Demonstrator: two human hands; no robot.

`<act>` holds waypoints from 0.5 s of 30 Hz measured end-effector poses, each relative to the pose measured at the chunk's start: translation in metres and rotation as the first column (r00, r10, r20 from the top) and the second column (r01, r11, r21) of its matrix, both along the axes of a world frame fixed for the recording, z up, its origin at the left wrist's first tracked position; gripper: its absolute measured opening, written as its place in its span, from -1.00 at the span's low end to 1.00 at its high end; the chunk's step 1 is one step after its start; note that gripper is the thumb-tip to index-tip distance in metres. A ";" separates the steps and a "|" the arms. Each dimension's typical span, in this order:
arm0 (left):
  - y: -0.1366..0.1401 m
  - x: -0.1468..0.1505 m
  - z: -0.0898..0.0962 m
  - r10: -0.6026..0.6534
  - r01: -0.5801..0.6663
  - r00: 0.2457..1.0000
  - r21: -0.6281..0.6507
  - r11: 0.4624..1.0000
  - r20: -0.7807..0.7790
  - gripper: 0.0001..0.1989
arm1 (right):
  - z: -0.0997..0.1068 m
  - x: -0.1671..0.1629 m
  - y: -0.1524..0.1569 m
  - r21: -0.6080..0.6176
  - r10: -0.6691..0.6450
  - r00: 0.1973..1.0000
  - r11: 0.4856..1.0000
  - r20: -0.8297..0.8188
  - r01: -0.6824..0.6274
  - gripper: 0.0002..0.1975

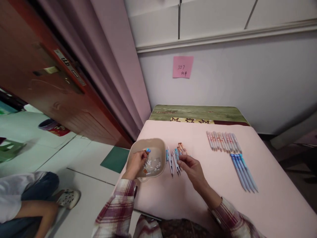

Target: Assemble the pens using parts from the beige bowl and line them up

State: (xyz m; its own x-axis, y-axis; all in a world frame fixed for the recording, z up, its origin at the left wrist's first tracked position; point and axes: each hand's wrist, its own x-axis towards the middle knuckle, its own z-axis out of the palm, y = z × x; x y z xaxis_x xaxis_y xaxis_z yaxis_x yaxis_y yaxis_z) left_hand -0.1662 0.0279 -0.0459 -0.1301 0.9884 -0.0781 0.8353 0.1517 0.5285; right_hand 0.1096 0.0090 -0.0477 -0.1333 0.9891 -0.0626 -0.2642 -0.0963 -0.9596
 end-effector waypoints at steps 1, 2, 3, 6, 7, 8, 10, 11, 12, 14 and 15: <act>0.002 0.000 0.000 -0.013 0.013 1.000 -0.009 1.000 -0.007 -0.89 | -0.001 0.001 0.000 0.001 -0.004 1.000 1.000 -0.008 0.004 -0.76; 0.003 0.000 -0.001 -0.024 0.024 1.000 -0.016 1.000 -0.017 -0.88 | -0.002 0.001 0.000 0.000 -0.008 1.000 1.000 -0.016 0.008 -0.76; 0.004 -0.001 -0.001 -0.033 0.032 0.999 -0.022 0.999 -0.027 -0.88 | -0.002 0.002 0.000 -0.001 -0.011 1.000 1.000 -0.022 0.011 -0.76; 0.005 -0.005 -0.002 -0.044 0.042 0.997 -0.033 0.999 -0.059 -0.87 | -0.002 0.001 -0.001 0.000 -0.004 1.000 1.000 -0.022 0.004 -0.76; 0.004 -0.007 -0.003 -0.042 0.039 0.997 -0.036 0.999 -0.068 -0.87 | -0.002 0.001 -0.001 0.000 0.001 1.000 1.000 -0.020 -0.001 -0.76; 0.004 -0.008 -0.003 -0.036 0.034 0.996 -0.039 0.999 -0.075 -0.87 | -0.002 0.001 -0.001 0.000 0.005 1.000 1.000 -0.022 -0.005 -0.77; 0.002 -0.011 -0.002 -0.022 0.018 0.996 -0.048 0.999 -0.083 -0.87 | -0.002 0.002 0.000 0.002 0.005 0.999 1.000 -0.037 -0.005 -0.78; 0.001 -0.011 -0.002 -0.014 0.010 0.997 -0.053 0.999 -0.081 -0.88 | -0.003 0.003 0.001 0.002 0.001 0.999 1.000 -0.046 -0.001 -0.78; 0.001 -0.011 -0.002 -0.006 0.002 0.997 -0.059 0.998 -0.075 -0.88 | -0.003 0.004 0.001 0.003 -0.005 0.998 1.000 -0.055 0.005 -0.78; 0.003 -0.008 -0.003 0.020 -0.024 0.999 -0.074 0.997 -0.051 -0.91 | -0.003 0.006 0.002 0.005 -0.012 0.998 1.000 -0.062 0.012 -0.78; 0.004 -0.006 -0.005 0.041 -0.044 0.999 -0.084 0.996 -0.035 -0.92 | -0.002 0.006 0.003 0.007 -0.014 0.998 1.000 -0.061 0.014 -0.77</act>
State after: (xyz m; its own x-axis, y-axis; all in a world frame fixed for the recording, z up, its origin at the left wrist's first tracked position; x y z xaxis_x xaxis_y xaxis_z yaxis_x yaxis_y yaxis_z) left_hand -0.1718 0.0324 -0.0507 -0.1757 0.9720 -0.1559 0.8442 0.2302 0.4840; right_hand 0.1156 0.0117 -0.0501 -0.1230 0.9913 -0.0476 -0.3235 -0.0854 -0.9424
